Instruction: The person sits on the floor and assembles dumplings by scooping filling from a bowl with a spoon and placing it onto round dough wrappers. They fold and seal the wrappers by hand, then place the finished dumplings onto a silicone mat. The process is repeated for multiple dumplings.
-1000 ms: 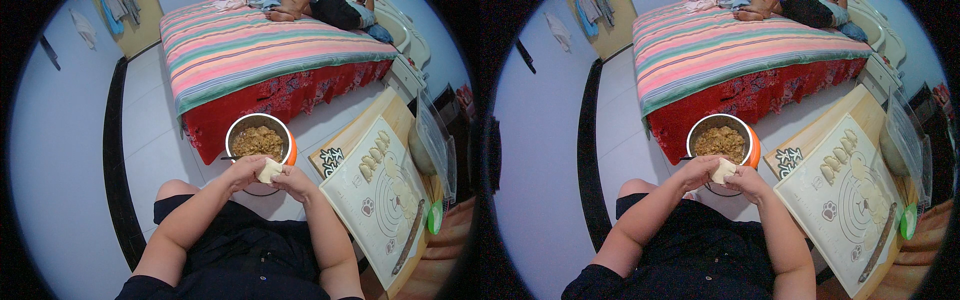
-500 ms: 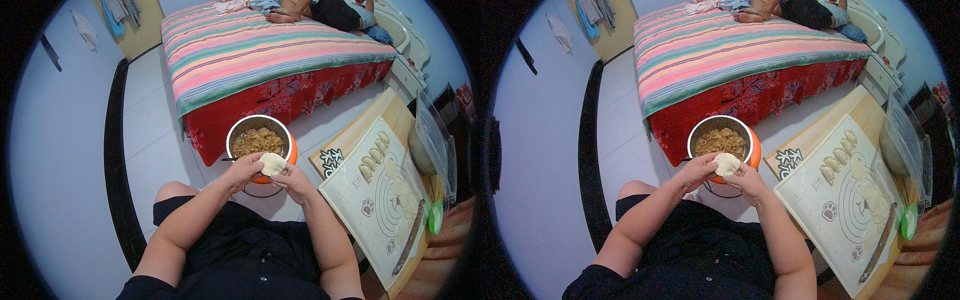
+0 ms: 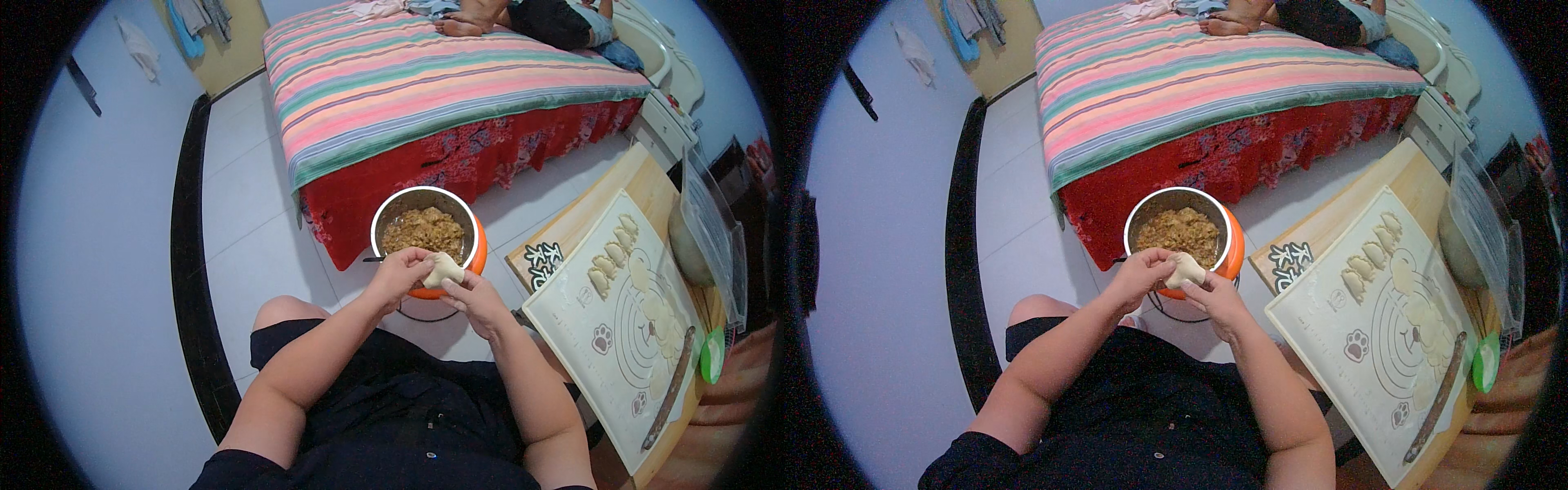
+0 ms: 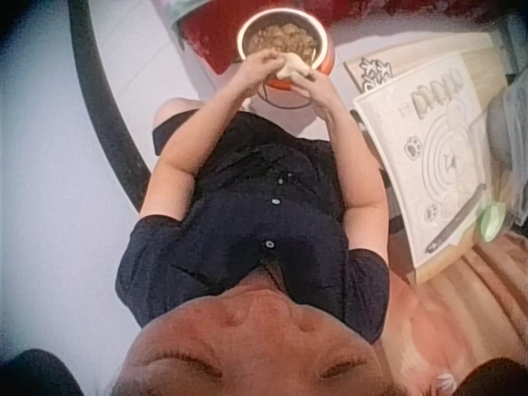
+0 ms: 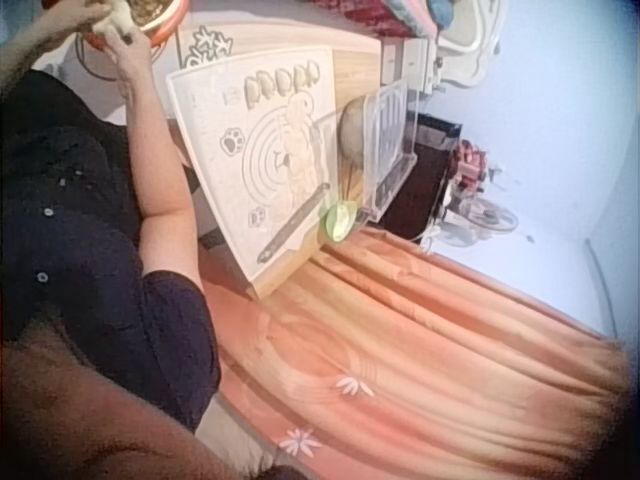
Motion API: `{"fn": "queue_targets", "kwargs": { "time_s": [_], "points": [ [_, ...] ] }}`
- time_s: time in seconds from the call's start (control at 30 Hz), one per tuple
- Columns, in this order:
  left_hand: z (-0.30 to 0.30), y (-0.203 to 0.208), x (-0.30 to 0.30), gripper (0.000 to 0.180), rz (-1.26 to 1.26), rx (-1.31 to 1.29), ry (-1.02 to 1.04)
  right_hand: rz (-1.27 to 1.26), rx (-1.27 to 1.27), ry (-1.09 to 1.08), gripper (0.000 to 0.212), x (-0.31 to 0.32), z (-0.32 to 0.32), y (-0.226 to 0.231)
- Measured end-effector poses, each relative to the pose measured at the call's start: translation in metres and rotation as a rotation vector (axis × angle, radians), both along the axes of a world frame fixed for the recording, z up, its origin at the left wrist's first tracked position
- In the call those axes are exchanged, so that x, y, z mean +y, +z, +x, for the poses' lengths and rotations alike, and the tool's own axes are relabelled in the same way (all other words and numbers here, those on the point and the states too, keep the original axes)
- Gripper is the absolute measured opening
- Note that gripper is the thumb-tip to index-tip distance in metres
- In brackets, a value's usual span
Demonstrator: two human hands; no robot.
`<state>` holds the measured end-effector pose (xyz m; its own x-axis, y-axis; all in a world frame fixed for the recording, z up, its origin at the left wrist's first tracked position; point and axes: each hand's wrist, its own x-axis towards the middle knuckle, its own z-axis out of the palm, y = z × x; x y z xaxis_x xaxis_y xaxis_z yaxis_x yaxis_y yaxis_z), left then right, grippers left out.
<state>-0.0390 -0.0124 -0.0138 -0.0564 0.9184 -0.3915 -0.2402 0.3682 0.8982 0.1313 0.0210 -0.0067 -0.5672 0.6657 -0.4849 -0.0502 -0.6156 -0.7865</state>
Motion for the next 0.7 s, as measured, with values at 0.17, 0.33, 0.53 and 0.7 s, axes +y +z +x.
{"fn": "queue_targets", "kwargs": {
  "time_s": [0.17, 0.33, 0.53, 0.7],
  "points": [
    [0.004, 0.007, -0.003, 0.020, 0.089, 0.102, -0.118, 0.122, -0.053, 0.002, 0.038, 0.005, 0.005, -0.023],
    [-0.001, -0.005, -0.002, 0.020, 0.175, 0.154, -0.133, 0.220, -0.050, -0.096, 0.037, 0.000, -0.001, -0.015],
    [0.002, 0.004, -0.004, 0.020, 0.289, 0.326, -0.099, 0.220, 0.031, -0.136, 0.043, 0.000, -0.003, -0.020],
    [0.006, 0.025, -0.006, 0.021, 0.329, 0.227, -0.143, 0.430, -0.099, -0.013, 0.065, -0.002, -0.001, -0.035]
  ]
}}
